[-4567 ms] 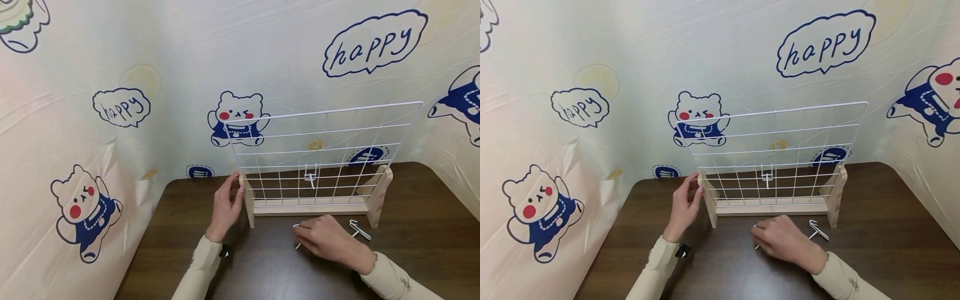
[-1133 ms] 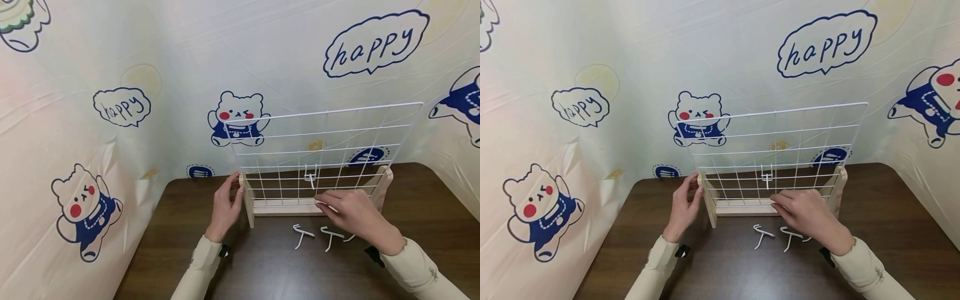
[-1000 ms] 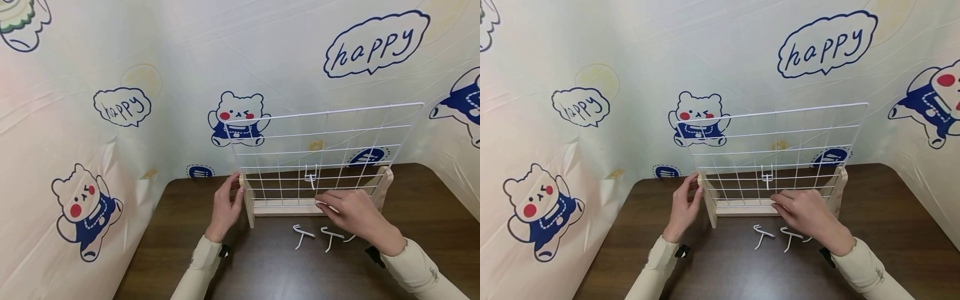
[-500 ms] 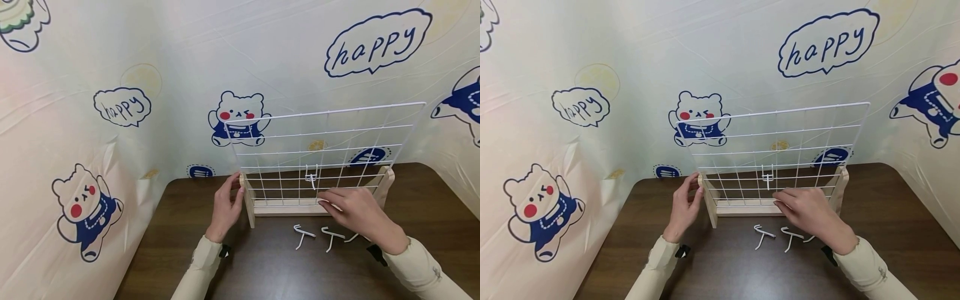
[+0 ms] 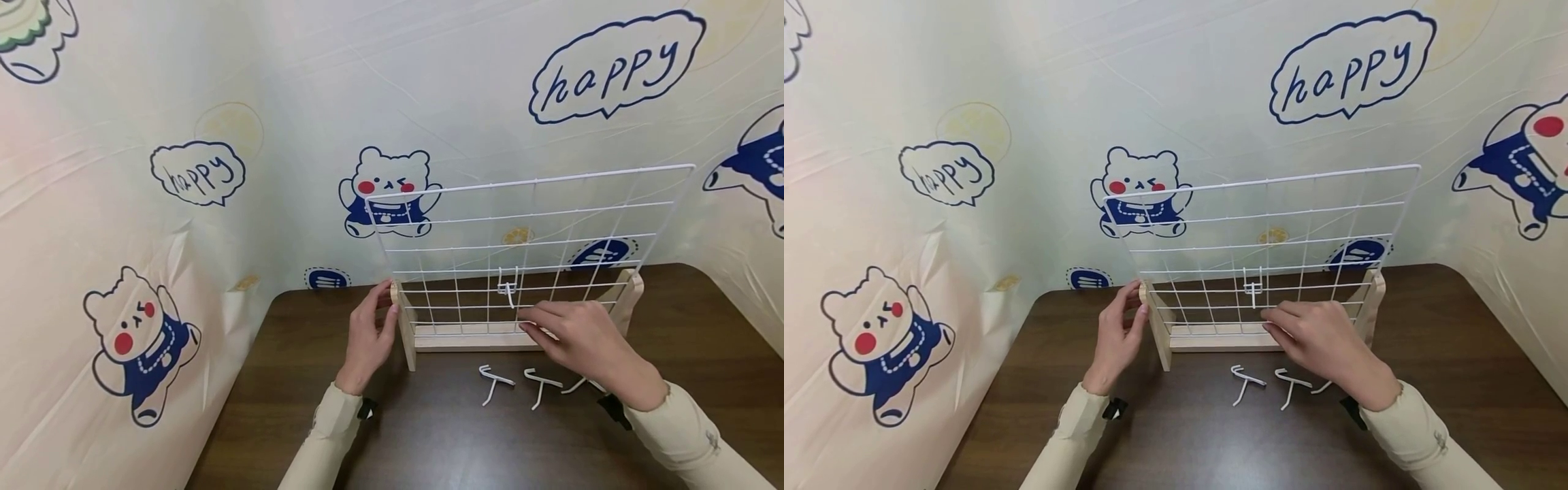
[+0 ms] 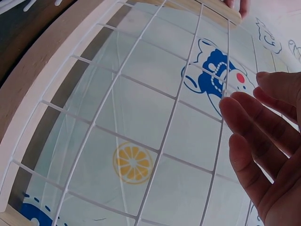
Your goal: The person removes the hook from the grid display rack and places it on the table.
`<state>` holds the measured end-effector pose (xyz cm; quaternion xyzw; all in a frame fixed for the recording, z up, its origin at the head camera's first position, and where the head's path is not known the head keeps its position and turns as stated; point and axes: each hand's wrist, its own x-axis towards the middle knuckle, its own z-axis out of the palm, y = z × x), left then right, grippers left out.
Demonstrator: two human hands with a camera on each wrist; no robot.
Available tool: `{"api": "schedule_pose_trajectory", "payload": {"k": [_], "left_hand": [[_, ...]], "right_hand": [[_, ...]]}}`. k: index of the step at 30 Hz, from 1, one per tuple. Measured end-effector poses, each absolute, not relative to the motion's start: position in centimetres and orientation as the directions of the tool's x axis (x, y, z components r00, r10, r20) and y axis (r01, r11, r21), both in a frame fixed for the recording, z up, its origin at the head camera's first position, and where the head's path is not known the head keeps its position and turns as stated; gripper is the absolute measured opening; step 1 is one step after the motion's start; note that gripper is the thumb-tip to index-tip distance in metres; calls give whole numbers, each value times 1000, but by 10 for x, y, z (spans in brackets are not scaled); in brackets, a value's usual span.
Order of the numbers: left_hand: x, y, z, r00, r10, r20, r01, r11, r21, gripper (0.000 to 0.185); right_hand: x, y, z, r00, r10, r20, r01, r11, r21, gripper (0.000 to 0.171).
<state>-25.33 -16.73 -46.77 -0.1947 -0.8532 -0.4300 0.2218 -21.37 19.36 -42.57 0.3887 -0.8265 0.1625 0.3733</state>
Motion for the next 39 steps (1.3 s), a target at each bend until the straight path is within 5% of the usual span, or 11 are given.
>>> {"api": "schedule_pose_trajectory", "payload": {"k": [39], "left_hand": [[-253,-167,-467,-824,140,549,525,552,647,43]], "right_hand": [[-218,189,-408,-377,-489,787,-768,639,29,48]]}}
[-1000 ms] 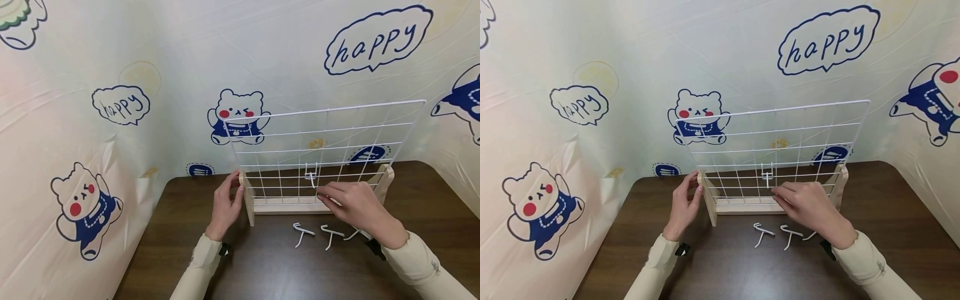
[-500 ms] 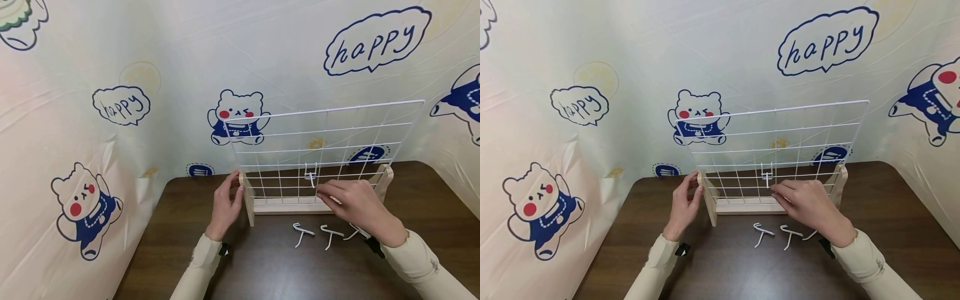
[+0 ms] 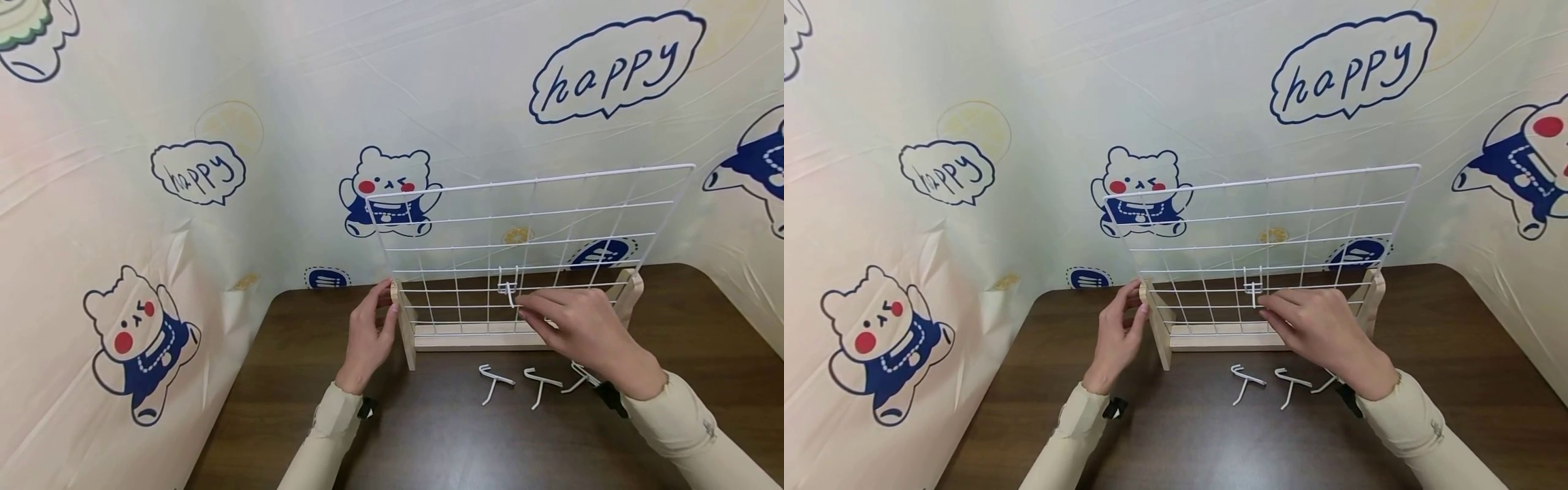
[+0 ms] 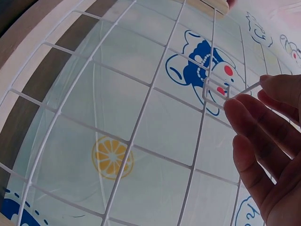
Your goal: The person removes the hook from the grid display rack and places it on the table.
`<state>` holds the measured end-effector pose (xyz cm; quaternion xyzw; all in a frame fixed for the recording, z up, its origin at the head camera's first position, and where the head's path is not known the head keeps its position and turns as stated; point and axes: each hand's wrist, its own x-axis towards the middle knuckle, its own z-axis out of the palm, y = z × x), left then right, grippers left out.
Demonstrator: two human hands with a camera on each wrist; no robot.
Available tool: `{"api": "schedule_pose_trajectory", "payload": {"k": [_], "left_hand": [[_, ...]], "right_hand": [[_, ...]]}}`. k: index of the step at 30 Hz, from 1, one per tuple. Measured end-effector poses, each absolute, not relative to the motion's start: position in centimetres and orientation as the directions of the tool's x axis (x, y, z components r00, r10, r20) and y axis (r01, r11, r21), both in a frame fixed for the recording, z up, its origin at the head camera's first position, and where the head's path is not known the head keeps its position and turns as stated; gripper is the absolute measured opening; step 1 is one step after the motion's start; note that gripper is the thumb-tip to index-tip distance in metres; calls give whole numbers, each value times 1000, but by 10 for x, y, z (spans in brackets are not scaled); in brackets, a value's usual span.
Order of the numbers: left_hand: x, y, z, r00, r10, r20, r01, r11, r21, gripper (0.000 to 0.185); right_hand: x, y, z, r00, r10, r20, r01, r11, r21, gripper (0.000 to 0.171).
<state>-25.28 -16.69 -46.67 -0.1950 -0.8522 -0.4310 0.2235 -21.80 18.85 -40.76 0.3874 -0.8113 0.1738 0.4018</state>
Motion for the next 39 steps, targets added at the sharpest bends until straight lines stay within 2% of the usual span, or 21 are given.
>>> {"api": "schedule_pose_trajectory", "payload": {"k": [39], "left_hand": [[-253,-167,-467,-828,139,543,522,544,656,43]], "right_hand": [[-221,178,-408,-371,-496,785,-768,639,41,56]]}}
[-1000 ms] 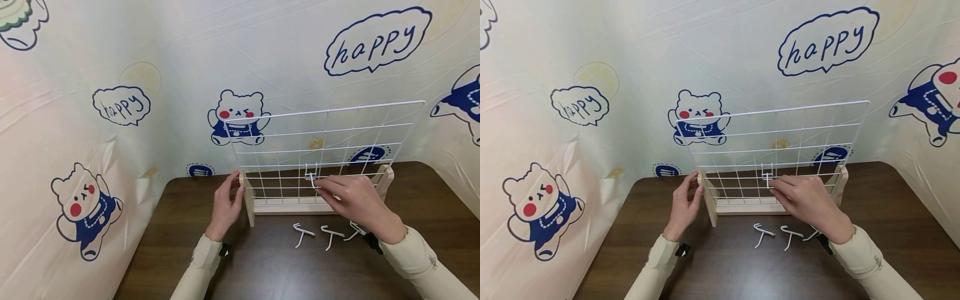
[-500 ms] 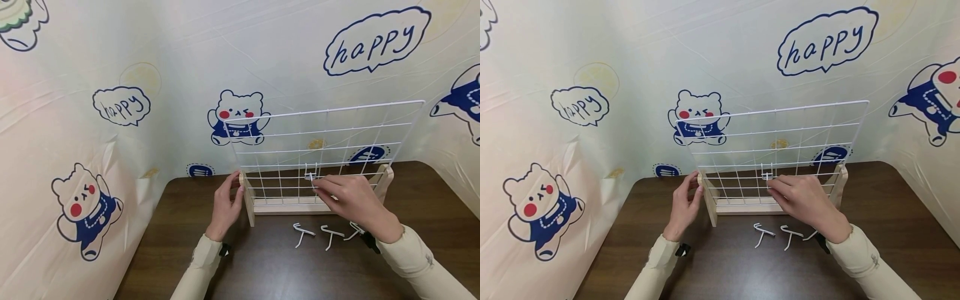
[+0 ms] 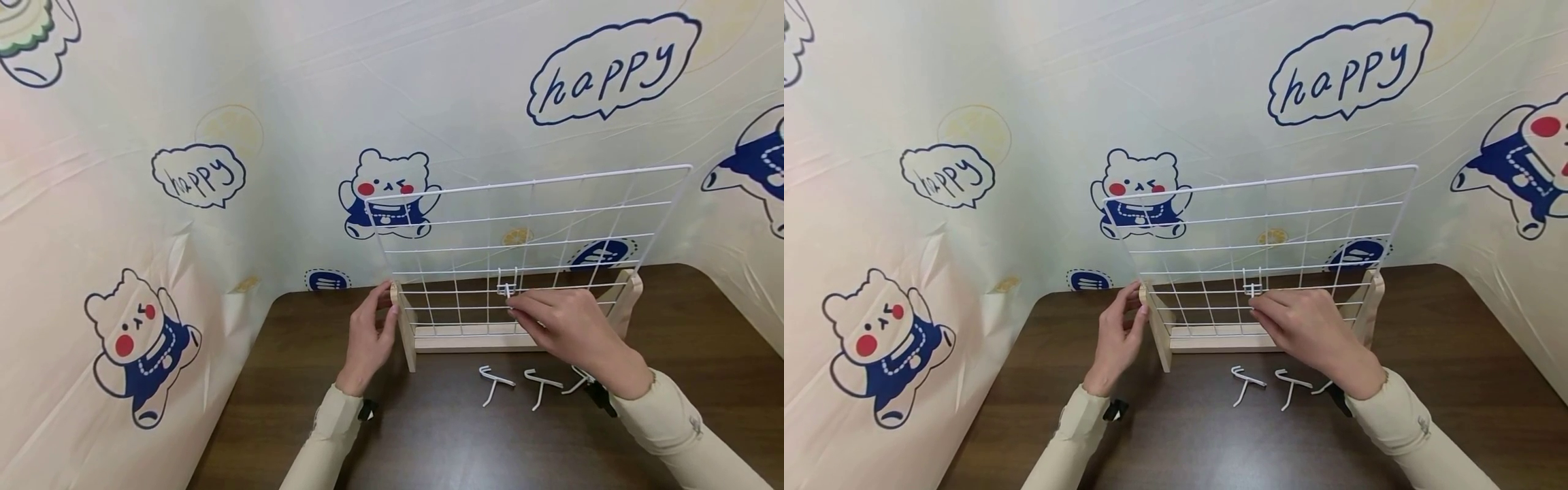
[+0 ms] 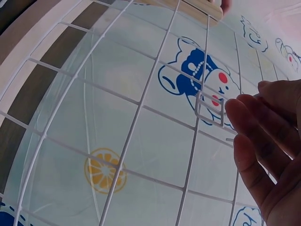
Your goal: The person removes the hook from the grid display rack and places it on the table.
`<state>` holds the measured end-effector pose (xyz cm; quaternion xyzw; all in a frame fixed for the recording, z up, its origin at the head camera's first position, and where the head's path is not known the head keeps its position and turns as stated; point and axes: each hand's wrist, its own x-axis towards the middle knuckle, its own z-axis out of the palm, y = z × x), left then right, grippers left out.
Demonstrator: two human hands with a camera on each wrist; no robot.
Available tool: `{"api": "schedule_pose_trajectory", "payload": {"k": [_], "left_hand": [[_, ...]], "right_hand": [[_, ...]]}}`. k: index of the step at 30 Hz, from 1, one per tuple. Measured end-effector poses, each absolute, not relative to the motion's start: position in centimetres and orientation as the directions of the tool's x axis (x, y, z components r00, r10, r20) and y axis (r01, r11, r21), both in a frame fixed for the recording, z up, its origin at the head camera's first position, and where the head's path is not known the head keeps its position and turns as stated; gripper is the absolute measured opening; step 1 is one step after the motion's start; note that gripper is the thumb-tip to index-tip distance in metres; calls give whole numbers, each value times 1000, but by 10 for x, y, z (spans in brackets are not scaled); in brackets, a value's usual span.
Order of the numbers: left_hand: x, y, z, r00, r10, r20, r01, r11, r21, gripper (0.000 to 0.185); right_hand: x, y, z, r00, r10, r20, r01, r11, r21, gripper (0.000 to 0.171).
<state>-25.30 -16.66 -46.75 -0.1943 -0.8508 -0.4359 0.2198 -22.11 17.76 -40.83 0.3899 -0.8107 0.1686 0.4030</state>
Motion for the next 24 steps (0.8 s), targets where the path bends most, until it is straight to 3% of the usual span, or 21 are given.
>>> {"api": "schedule_pose_trajectory", "payload": {"k": [24], "left_hand": [[-253,-167,-467,-826,137,547,523,549,652,42]], "right_hand": [[-218,175,-409,-368,-471,802,-756,653,37,50]]}}
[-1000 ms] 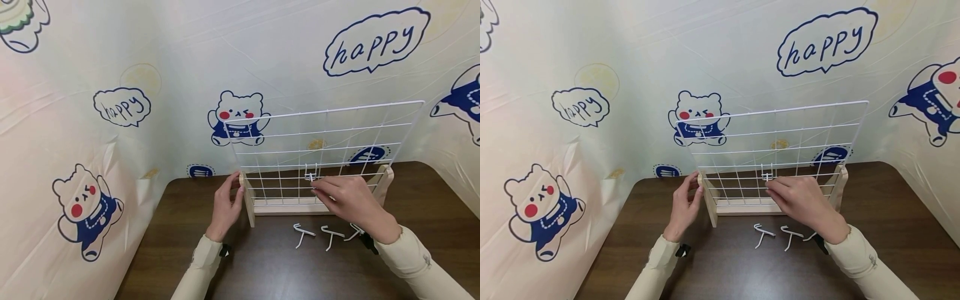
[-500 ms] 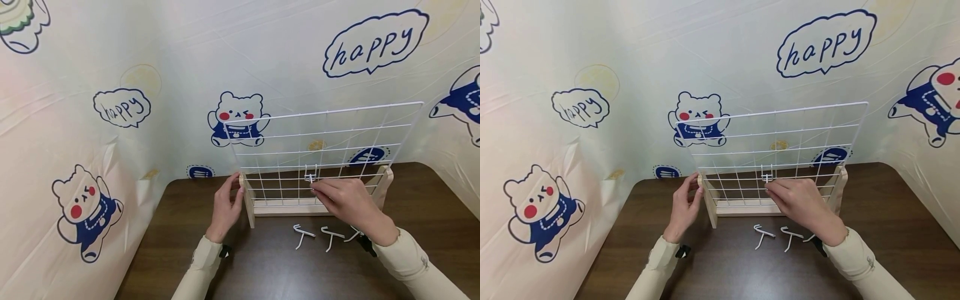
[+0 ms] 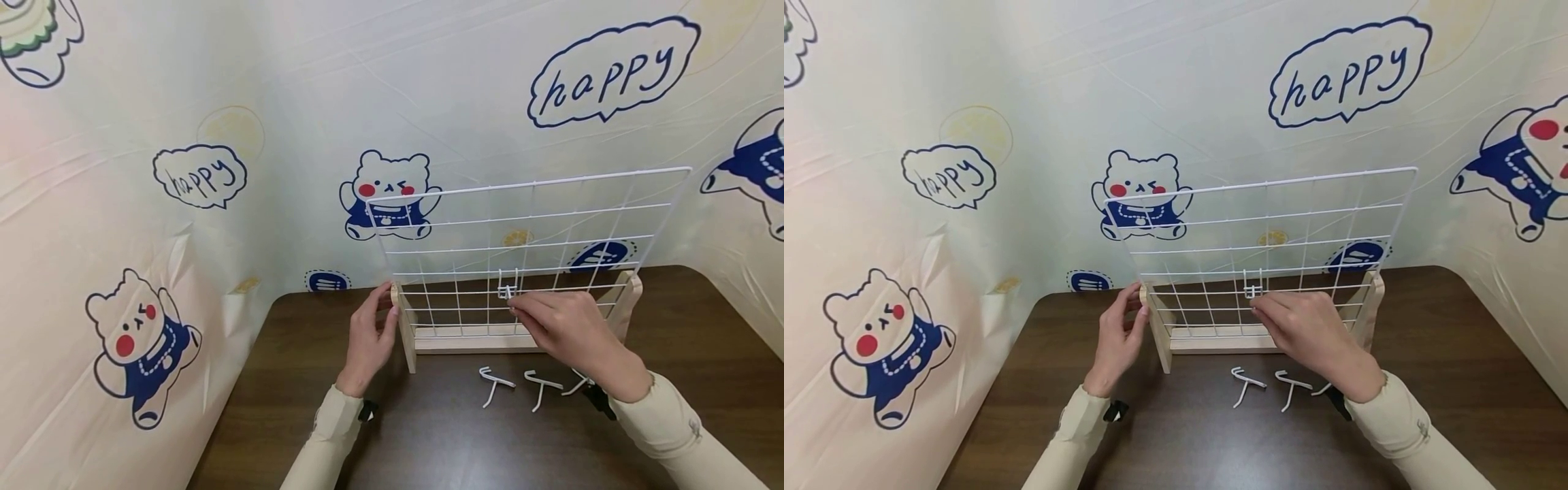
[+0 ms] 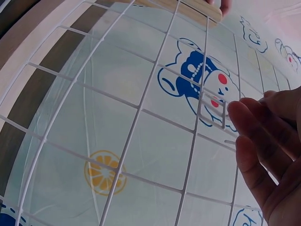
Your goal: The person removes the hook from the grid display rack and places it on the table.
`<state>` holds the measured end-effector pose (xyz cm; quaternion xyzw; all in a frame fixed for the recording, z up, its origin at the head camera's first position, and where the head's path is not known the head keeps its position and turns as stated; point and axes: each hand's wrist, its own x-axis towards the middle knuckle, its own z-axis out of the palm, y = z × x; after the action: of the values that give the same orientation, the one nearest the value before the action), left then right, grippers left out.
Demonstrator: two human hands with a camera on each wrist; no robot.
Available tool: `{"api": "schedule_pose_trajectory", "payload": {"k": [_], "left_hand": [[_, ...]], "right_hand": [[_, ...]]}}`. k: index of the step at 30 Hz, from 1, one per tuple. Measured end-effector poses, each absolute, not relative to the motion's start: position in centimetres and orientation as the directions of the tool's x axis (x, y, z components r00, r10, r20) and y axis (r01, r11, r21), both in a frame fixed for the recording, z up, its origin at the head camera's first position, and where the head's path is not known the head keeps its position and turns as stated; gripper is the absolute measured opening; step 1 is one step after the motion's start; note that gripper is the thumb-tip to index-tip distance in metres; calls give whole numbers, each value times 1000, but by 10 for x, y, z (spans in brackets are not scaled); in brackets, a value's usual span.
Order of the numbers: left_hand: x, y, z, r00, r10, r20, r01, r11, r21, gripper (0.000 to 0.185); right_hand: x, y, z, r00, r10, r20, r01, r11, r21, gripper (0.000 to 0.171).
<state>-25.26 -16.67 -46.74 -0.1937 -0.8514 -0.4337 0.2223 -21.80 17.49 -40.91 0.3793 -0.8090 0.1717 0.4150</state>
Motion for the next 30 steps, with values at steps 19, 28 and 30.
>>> {"api": "schedule_pose_trajectory", "payload": {"k": [19,28,30], "left_hand": [[-253,-167,-470,-827,139,544,522,550,653,42],[-253,-167,-469,-827,142,545,523,551,650,43],[-253,-167,-469,-824,141,549,527,547,650,43]], "right_hand": [[-218,175,-403,-315,-461,830,-774,631,56,47],[-218,176,-402,-358,-473,805,-768,640,34,48],[-219,176,-402,-356,-470,808,-769,638,33,47]]}}
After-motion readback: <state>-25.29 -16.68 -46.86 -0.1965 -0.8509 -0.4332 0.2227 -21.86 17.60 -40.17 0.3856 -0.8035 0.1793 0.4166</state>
